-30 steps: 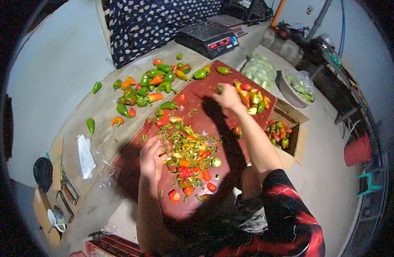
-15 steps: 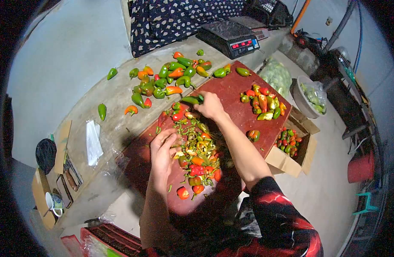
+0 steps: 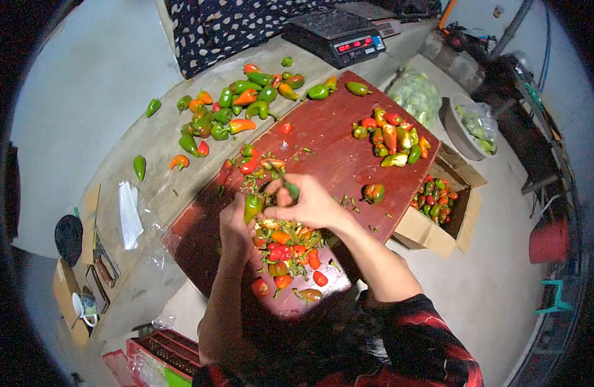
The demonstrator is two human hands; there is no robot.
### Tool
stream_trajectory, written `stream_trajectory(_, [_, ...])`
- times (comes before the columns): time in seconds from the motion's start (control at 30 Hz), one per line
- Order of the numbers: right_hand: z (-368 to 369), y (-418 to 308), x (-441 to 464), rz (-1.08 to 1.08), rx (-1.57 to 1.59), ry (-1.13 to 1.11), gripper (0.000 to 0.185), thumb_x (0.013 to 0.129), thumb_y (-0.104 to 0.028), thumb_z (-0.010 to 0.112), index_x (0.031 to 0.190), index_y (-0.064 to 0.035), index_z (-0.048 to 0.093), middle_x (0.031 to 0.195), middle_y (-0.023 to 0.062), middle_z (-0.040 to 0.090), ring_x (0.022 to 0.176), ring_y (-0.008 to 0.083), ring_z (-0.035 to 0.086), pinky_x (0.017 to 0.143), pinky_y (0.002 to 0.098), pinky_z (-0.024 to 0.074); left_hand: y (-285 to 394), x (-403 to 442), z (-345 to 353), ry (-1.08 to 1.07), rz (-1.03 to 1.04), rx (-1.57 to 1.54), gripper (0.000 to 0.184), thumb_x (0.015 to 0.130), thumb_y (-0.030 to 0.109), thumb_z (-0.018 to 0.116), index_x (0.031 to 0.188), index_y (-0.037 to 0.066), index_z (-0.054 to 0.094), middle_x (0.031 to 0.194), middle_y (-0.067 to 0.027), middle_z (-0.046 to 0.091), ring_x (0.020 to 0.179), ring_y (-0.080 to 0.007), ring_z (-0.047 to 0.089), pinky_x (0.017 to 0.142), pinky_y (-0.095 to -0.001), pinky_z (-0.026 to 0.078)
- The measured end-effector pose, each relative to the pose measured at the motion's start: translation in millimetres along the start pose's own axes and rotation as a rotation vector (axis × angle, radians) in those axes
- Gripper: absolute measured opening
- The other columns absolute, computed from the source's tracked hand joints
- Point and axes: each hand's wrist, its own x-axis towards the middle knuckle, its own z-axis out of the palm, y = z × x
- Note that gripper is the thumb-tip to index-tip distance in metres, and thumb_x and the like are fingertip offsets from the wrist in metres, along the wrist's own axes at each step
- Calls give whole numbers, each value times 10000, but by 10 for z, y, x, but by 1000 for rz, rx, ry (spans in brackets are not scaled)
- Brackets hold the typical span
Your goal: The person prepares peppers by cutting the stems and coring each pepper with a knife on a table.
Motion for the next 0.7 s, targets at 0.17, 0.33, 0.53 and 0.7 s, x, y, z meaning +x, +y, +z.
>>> stream_trajectory(0.17, [17,4,-37,-185,-812,207,204,795,-232,705,771,-57,603,670,183,629,646,392,652,588,481,527,-11,18,-59,145,33,230,489,1060,348,408,836,6,675,668,0,587,607,-80,491,570,-262,383])
stream_trajectory(0.33, [247,-38,-75,-335,-1006,140,102,772,-162,630,774,-69,589,675,155,647,636,367,669,568,497,534,-109,37,38,174,180,105,543,1055,364,432,715,-2,646,620,-20,597,551,-101,525,539,-286,409])
stream_trajectory(0.53, [339,-22,-55,-317,-1110,119,85,819,-132,550,781,-66,589,688,149,658,617,339,678,513,474,528,-25,-30,-21,169,134,304,539,1030,323,461,629,0,619,566,-33,591,531,-118,542,540,-306,424])
stream_trajectory(0.7, [347,-125,-65,-332,-1112,126,93,824,-134,544,787,-66,594,683,140,660,606,327,679,494,465,527,-30,-25,-32,168,135,291,523,1022,304,463,619,5,613,560,-33,591,524,-120,539,534,-307,415])
